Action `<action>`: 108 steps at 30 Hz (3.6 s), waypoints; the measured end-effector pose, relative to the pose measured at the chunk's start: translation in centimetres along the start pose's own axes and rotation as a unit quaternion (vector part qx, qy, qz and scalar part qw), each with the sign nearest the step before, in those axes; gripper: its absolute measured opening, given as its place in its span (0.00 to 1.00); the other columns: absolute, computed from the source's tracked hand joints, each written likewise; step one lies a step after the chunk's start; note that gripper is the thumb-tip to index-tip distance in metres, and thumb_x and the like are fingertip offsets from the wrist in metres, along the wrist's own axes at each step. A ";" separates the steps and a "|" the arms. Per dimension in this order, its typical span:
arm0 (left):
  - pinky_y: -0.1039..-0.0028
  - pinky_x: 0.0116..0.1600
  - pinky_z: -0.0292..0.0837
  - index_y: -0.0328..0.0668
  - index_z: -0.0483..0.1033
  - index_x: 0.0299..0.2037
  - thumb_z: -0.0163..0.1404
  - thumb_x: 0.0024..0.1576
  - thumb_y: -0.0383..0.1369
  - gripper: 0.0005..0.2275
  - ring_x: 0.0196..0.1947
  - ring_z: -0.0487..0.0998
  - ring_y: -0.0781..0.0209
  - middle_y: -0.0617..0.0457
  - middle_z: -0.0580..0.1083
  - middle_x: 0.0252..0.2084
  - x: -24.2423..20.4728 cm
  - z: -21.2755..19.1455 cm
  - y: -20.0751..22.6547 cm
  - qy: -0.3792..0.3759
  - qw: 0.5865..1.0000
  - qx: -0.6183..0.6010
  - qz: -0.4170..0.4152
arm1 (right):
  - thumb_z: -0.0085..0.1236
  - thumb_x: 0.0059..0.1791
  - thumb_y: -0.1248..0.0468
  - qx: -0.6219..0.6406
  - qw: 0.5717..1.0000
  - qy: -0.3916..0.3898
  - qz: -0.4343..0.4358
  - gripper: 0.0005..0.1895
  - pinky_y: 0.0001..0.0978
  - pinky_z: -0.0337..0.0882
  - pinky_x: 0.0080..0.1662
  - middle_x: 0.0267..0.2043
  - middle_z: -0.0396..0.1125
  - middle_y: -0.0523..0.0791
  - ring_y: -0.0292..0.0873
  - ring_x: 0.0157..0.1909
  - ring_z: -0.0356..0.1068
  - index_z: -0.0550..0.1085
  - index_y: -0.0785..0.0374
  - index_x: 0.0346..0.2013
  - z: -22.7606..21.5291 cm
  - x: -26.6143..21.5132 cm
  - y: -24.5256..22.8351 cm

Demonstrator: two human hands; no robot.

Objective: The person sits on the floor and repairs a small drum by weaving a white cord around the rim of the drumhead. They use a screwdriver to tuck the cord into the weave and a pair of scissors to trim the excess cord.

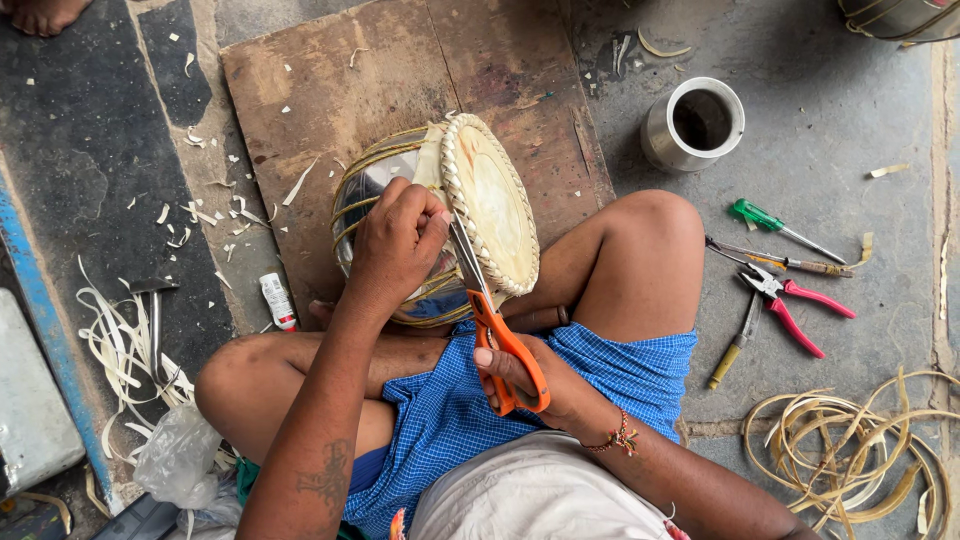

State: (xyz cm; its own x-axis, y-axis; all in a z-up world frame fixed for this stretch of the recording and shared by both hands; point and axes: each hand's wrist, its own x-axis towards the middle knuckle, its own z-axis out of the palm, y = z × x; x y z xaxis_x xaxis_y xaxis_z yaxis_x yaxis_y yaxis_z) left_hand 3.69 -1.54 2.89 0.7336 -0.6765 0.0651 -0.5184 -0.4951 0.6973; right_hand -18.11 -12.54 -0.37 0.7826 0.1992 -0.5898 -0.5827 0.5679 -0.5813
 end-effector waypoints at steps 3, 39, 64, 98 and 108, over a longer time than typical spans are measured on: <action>0.63 0.38 0.73 0.36 0.71 0.35 0.54 0.59 0.28 0.05 0.31 0.77 0.53 0.48 0.70 0.35 -0.3 0.1 -0.3 0.012 0.999 0.016 0.030 | 0.63 0.49 0.48 -0.009 1.000 0.017 -0.013 0.21 0.28 0.68 0.28 0.25 0.66 0.43 0.36 0.26 0.67 0.71 0.64 0.37 0.5 0.5 0.3; 0.73 0.44 0.65 0.43 0.67 0.34 0.61 0.62 0.35 0.13 0.36 0.64 0.67 0.58 0.66 0.36 -4.9 8.2 -19.2 0.355 0.789 -0.476 -0.158 | 0.64 0.46 0.68 -0.260 0.908 0.252 -0.209 0.12 0.23 0.59 0.29 0.31 0.64 0.39 0.31 0.28 0.60 0.72 0.67 0.41 -9.5 9.5 -9.4; 0.60 0.55 0.60 0.43 0.80 0.42 0.60 0.55 0.31 0.08 0.47 0.73 0.57 0.56 0.74 0.46 -2.4 3.6 1.2 0.098 0.973 0.109 0.178 | 0.69 0.44 0.65 -0.295 0.891 0.224 -0.263 0.14 0.23 0.69 0.33 0.29 0.66 0.39 0.29 0.31 0.64 0.72 0.65 0.36 -4.2 6.0 -6.8; 0.63 0.51 0.67 0.39 0.71 0.40 0.58 0.54 0.23 0.09 0.42 0.73 0.54 0.52 0.70 0.41 -0.9 4.1 0.4 0.136 0.962 0.078 0.225 | 0.64 0.45 0.43 -0.171 0.984 0.028 0.031 0.26 0.23 0.58 0.23 0.23 0.67 0.42 0.34 0.23 0.66 0.71 0.62 0.38 -5.3 -3.3 -2.8; 0.64 0.50 0.66 0.43 0.72 0.39 0.58 0.54 0.24 0.08 0.42 0.72 0.56 0.54 0.70 0.41 -1.8 4.5 -0.1 0.122 0.967 0.076 0.212 | 0.62 0.48 0.47 -0.128 0.992 0.010 -0.016 0.21 0.25 0.67 0.26 0.23 0.65 0.42 0.35 0.23 0.67 0.72 0.63 0.36 -4.7 -1.7 -2.0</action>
State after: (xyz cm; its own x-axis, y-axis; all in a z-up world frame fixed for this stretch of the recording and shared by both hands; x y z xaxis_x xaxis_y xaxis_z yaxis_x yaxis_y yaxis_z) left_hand 0.48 -2.75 -0.45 0.5137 -0.6964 0.5010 -0.8397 -0.2884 0.4601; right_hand -19.29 -17.79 -0.84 0.7990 0.1667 -0.5778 -0.5956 0.3522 -0.7220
